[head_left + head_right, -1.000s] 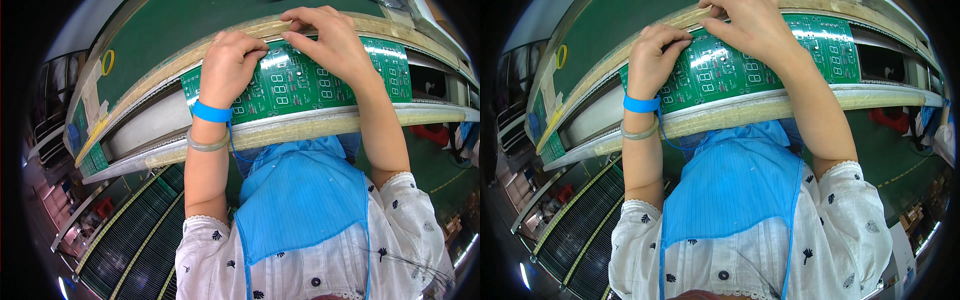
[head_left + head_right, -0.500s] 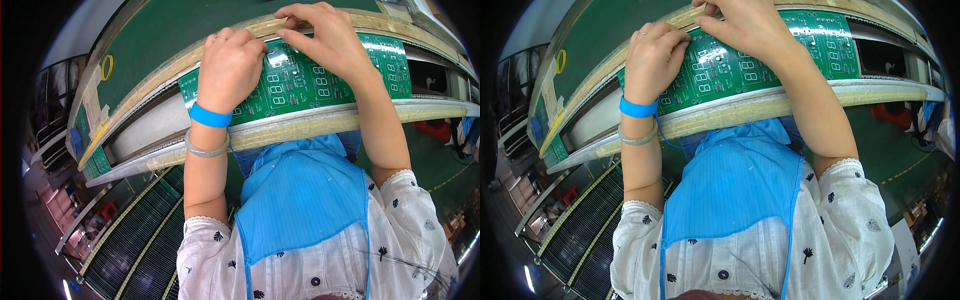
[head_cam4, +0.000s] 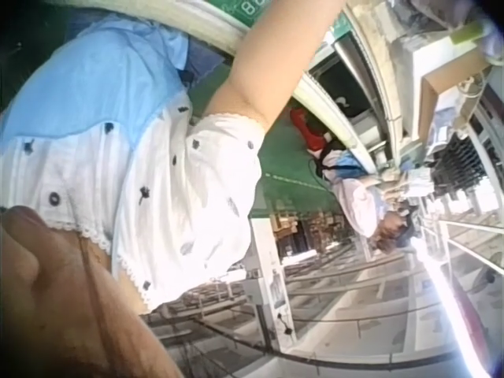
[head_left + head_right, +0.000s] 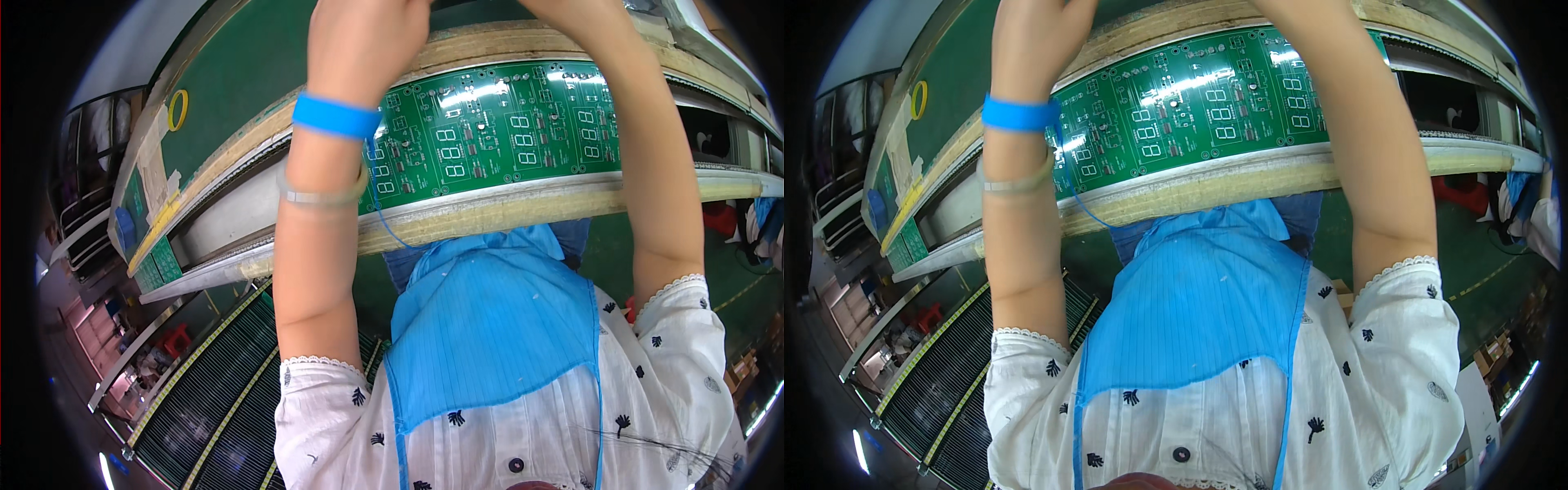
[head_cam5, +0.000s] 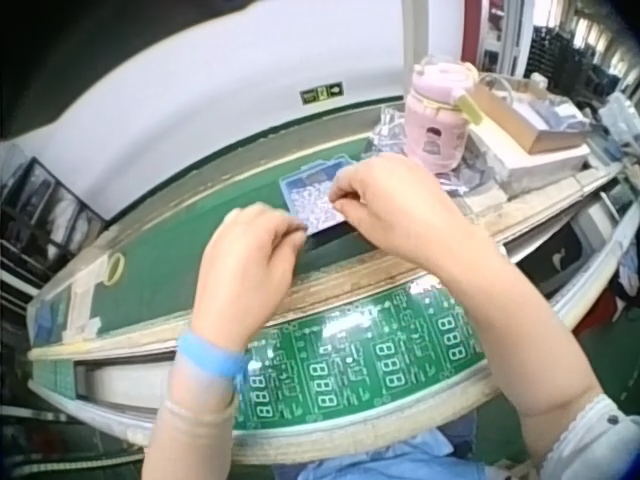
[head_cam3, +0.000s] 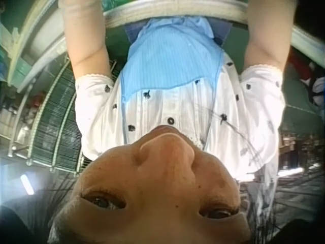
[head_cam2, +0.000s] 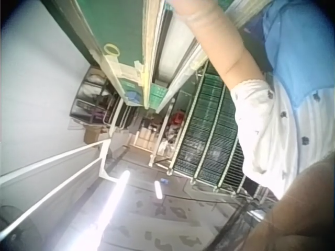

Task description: The person places electronic components onto printed circuit boards (PCBs) and secures them with plastic fasteners by hand along an assembly line.

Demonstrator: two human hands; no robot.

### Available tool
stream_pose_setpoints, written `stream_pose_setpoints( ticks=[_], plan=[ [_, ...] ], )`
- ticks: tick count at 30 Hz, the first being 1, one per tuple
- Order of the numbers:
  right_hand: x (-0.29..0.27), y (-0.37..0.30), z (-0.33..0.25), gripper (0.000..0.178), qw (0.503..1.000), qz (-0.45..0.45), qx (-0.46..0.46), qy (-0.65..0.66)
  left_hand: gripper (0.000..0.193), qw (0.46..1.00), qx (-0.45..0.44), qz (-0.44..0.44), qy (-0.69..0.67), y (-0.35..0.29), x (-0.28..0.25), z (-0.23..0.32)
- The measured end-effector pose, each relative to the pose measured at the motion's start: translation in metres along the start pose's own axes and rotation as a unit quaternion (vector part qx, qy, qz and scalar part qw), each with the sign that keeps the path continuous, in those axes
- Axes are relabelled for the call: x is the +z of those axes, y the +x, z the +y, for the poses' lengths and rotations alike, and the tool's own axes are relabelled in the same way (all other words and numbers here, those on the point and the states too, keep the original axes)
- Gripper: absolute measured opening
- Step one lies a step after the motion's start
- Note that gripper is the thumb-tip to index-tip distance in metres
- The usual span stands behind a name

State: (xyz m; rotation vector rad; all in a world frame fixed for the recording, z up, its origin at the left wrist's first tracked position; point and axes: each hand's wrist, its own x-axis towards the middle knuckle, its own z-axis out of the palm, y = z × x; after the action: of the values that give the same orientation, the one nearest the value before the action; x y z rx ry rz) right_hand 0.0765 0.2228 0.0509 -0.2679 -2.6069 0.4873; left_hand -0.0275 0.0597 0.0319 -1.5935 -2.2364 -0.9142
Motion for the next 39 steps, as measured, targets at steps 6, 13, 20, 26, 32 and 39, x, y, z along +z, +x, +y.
stream_pose_setpoints(
  ticks=[6, 13, 20, 26, 32, 39],
  plan=[
    [0.004, 0.04, 0.033, 0.015, 0.976, -0.19, -0.05, 0.092, 0.016, 0.977, -0.005, -0.066, 0.201, 0.047, 0.05, -0.026],
    [0.052, 0.039, 0.028, 0.012, 0.968, -0.075, 0.001, -0.241, 0.015, 0.983, -0.063, -0.076, 0.152, 0.049, 0.062, -0.029],
    [0.053, 0.04, 0.056, 0.017, 0.993, -0.024, 0.006, 0.117, 0.016, 0.994, -0.1, 0.006, 0.05, 0.05, 0.055, -0.029],
    [0.053, 0.025, 0.037, 0.016, 0.967, 0.065, 0.081, 0.232, 0.017, 0.967, -0.189, 0.028, -0.168, 0.039, 0.033, -0.037],
    [0.063, 0.008, 0.038, 0.016, 0.853, 0.066, 0.139, 0.498, 0.018, 0.97, -0.154, 0.031, -0.185, 0.034, 0.034, -0.035],
    [0.042, -0.01, 0.011, 0.015, 0.749, 0.018, 0.235, 0.619, 0.016, 0.963, -0.174, 0.017, -0.207, 0.032, 0.033, -0.037]
  ],
)
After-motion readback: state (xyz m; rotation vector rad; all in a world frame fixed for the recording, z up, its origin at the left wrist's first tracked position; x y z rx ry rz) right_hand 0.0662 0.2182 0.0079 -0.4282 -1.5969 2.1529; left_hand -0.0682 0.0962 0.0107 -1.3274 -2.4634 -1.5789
